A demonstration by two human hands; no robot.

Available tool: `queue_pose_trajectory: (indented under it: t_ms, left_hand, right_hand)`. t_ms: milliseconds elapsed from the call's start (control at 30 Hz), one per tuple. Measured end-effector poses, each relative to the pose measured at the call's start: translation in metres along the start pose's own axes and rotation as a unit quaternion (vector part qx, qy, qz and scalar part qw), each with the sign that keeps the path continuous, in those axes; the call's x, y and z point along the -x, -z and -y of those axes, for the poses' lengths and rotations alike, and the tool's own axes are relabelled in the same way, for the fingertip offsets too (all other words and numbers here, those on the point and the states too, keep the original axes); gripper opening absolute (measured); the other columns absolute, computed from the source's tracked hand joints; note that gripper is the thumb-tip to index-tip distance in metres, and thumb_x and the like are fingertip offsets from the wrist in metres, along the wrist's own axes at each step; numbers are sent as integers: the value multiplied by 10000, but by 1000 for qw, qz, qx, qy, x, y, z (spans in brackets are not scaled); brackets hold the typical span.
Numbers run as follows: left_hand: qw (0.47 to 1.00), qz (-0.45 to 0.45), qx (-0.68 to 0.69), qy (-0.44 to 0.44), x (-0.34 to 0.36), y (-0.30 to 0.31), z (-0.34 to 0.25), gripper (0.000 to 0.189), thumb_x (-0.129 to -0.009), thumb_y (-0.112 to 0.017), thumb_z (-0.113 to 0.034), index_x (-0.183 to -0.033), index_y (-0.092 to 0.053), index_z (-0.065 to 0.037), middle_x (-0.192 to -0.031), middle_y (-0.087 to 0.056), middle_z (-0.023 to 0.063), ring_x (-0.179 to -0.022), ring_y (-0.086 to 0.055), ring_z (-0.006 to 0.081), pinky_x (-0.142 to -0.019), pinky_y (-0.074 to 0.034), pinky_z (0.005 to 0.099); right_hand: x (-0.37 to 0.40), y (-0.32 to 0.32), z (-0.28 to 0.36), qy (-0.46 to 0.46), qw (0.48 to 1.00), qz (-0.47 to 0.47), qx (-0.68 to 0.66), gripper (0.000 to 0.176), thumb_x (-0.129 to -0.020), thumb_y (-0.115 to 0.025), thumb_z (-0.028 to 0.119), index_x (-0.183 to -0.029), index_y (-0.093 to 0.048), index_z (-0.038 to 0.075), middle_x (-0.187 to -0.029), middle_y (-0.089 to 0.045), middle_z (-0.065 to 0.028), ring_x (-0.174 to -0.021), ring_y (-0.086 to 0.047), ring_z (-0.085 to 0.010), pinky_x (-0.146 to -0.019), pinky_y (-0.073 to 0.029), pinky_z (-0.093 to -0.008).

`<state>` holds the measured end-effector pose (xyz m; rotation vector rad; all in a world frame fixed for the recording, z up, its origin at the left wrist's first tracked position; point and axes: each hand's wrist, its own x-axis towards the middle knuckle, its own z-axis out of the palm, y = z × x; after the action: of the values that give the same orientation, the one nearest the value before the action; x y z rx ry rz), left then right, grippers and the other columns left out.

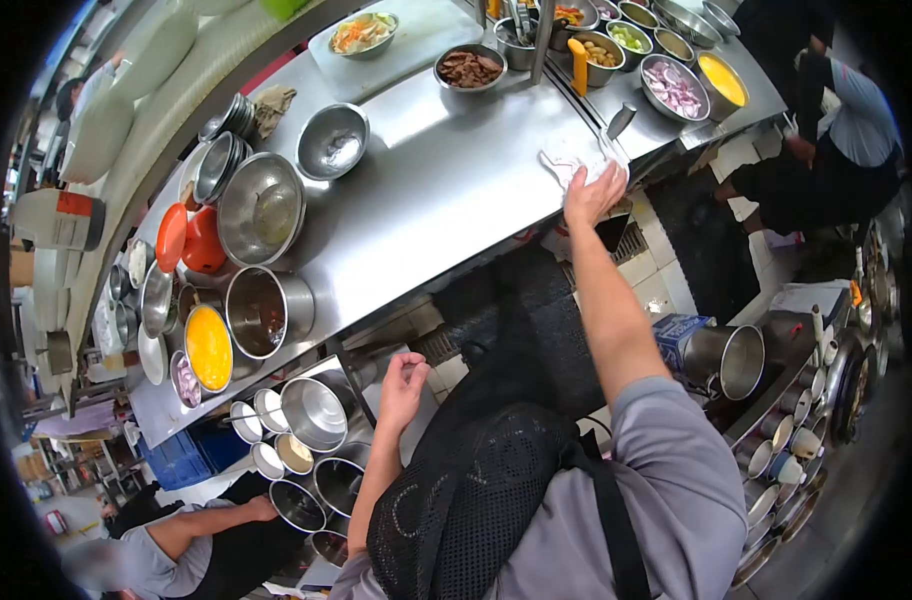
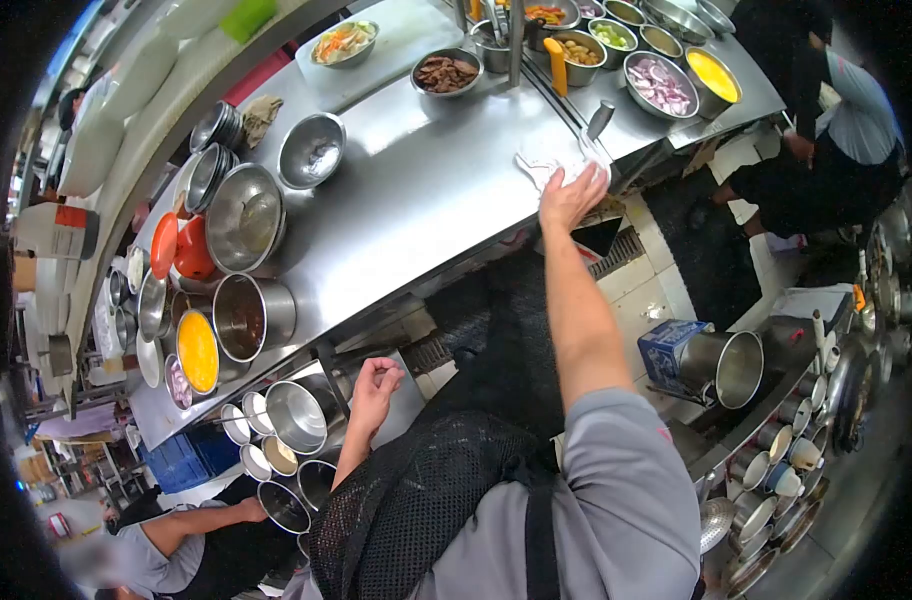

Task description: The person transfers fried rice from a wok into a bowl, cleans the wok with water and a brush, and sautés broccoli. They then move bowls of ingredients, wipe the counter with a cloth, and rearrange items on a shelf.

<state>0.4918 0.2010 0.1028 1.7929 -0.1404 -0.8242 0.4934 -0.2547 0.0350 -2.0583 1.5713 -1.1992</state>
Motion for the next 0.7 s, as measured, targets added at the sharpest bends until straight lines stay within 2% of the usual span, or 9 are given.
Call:
queue_pose_trajectory:
  t_ms: [100, 233, 267, 300, 367, 433, 567, 633, 700]
  left_hand:
    - [1000, -8, -17, 7, 6, 2, 1, 205, -932, -617, -132, -1084, -544, -15, -965, -607, 44, -892, -593, 132, -784, -480, 276]
    - [1000, -13, -20, 7, 13, 4, 19, 210, -926, -624, -141, -1080, -548, -20, -954, -616, 55, -892, -603, 138, -784, -485, 289]
    - [1000, -15, -17, 5, 15, 2, 19, 210, -926, -624, -141, -1080, -548, -20, -954, -616, 55, -892, -603, 138, -784, -485, 289]
    - [999, -5, -33, 11, 16, 0, 19, 217, -925, -624, -146, -1080, -550, -14, -957, -622, 65, -889, -610, 146, -778, -488, 293]
    - [999, 0, -48, 13, 17, -1, 17, 223, -925, -624, -152, -1080, -552, -9, -960, -628, 74, -885, -617, 154, -772, -491, 296]
    - [997, 4, -72, -21, 18, -2, 17, 244, -924, -628, -163, -1084, -554, 5, -983, -636, 94, -882, -628, 172, -764, -498, 304]
    - [998, 3, -65, -8, 21, -1, 5, 222, -937, -617, -136, -1100, -553, 0, -991, -638, 70, -921, -613, 147, -826, -485, 290]
    - [999, -6, -54, -5, 22, 0, 4, 220, -937, -618, -138, -1095, -555, 0, -994, -640, 72, -931, -616, 148, -830, -488, 290]
    - [999, -10, -46, -4, 21, 2, 5, 218, -936, -620, -140, -1090, -557, 1, -997, -641, 74, -942, -620, 149, -834, -490, 291]
  right_hand:
    - [55, -18, 37, -178, 975, -53, -119, 940, -860, -670, 325, -1469, -101, -109, -1398, -296, -355, -1274, -369, -461, -1089, -318, -486]
    - [179, -22, 92, -356, 886, 131, -265, 874, -834, -730, 391, -1351, -247, -122, -1235, -489, -294, -1137, -517, -364, -1027, -395, -443]
    - [202, -3, 113, -393, 813, 216, -371, 793, -855, -720, 364, -1322, -292, -113, -1208, -533, -253, -1119, -543, -335, -1009, -416, -424]
    - [225, 7, 129, -390, 800, 274, -366, 582, -897, -682, 285, -1248, -409, -91, -1143, -590, -207, -999, -619, -288, -882, -506, -399]
    - [246, 29, 145, -481, 569, 494, -448, 349, -942, -604, 181, -1168, -507, -67, -1024, -644, -168, -881, -665, -259, -715, -557, -389]
    - [245, 43, 157, -507, 427, 598, -451, 254, -971, -529, 121, -1148, -547, -60, -935, -667, -140, -787, -684, -245, -608, -565, -393]
    - [158, 86, 206, -488, 277, 670, -486, 271, -986, -517, 199, -1136, -576, -19, -1006, -683, -171, -895, -696, -264, -792, -591, -399]
    - [111, 74, 207, -426, 353, 674, -489, 365, -983, -539, 286, -1187, -571, -15, -1030, -690, -152, -898, -693, -254, -814, -572, -389]
    - [70, 44, 175, -197, 678, 631, -322, 488, -947, -594, 333, -1240, -542, -54, -1109, -662, -195, -996, -652, -314, -877, -525, -429]
